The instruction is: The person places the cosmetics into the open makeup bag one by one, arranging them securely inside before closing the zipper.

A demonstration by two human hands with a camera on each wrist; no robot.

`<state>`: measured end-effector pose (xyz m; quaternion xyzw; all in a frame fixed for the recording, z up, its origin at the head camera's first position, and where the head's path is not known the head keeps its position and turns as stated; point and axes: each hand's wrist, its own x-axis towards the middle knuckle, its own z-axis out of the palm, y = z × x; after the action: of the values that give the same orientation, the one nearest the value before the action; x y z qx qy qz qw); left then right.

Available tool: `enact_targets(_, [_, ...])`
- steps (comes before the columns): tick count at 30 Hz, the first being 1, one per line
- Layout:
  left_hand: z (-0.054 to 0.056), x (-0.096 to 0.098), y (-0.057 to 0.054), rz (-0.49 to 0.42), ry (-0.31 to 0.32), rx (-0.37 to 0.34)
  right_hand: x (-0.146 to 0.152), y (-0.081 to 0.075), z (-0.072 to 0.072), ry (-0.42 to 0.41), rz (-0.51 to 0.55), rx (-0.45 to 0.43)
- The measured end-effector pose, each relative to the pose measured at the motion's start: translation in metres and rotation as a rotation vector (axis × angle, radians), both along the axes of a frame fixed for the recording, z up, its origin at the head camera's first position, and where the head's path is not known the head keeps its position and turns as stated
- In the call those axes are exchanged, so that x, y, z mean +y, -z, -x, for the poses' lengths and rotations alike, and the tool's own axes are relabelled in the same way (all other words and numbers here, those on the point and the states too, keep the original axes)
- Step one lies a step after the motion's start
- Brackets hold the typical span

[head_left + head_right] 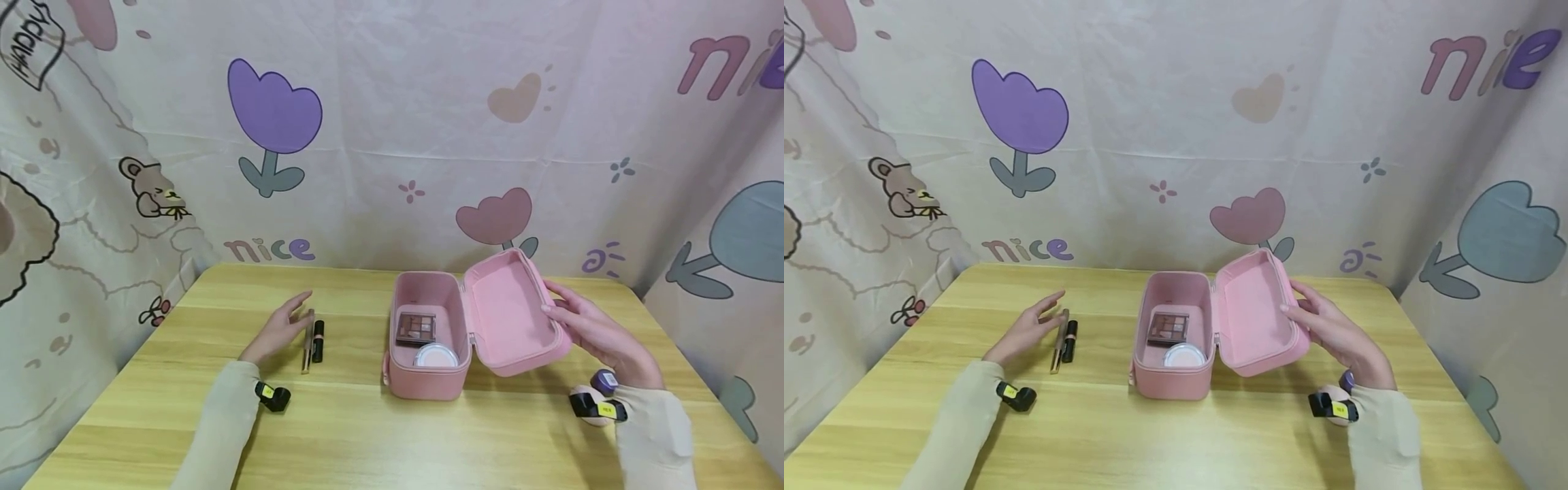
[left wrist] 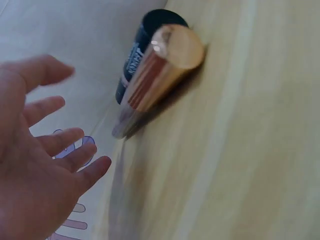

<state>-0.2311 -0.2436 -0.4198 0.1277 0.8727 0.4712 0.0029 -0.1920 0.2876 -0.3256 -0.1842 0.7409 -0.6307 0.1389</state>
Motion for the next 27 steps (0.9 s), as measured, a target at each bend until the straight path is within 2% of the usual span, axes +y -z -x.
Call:
enact_targets(2, [-0.001, 0.002, 0.002, 0.026, -0.030, 0.005, 0.000, 0.001, 0.000, 0.001, -0.004, 0.000])
enact_targets(8, [-0.003, 0.006, -0.001, 0.043, -0.199, -0.013, 0.001, 0.001, 0.000, 0.000, -0.005, -0.006])
enact_targets(18, [-0.003, 0.012, -0.006, 0.110, -0.353, -0.097, 0.001, 0.000, 0.000, -0.005, -0.005, -0.003])
enact_targets(23, [-0.002, 0.015, -0.009, 0.201, -0.361, -0.130, 0.001, 0.001, 0.001, -0.007, 0.011, -0.006])
enact_targets(27, [0.000, 0.017, -0.011, 0.199, -0.331, -0.165, 0.002, 0.002, 0.001, -0.022, 0.031, -0.002])
